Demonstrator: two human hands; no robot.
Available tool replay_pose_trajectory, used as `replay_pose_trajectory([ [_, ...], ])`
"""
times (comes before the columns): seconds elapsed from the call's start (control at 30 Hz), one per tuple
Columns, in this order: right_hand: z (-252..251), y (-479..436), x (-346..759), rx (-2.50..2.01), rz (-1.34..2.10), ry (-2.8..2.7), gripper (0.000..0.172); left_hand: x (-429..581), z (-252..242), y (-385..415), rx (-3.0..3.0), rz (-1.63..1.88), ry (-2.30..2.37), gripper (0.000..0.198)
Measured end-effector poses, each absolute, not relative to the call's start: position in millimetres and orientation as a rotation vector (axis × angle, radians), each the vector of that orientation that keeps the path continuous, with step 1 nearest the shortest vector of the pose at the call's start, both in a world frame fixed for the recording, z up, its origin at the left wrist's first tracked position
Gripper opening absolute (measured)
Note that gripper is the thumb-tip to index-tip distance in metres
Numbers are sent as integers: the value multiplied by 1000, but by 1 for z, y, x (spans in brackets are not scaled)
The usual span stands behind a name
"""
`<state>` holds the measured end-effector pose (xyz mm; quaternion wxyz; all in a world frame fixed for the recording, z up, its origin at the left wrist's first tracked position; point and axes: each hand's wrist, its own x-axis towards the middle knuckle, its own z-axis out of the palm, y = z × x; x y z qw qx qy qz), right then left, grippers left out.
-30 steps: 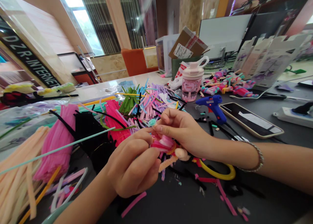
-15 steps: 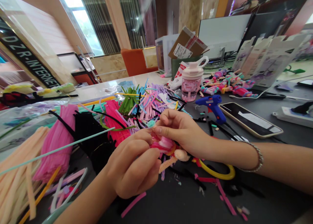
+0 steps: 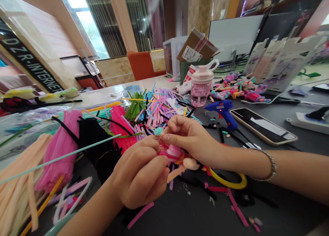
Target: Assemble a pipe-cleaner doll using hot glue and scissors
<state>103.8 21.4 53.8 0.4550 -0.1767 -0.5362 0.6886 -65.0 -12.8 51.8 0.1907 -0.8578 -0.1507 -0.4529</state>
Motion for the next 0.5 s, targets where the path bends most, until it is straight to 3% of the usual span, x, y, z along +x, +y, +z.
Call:
replay_pose_trajectory([
  [0.5,54,22,103,-429,1713,-1303,35,-64,53,-12,-2410,-1253,-411,15],
])
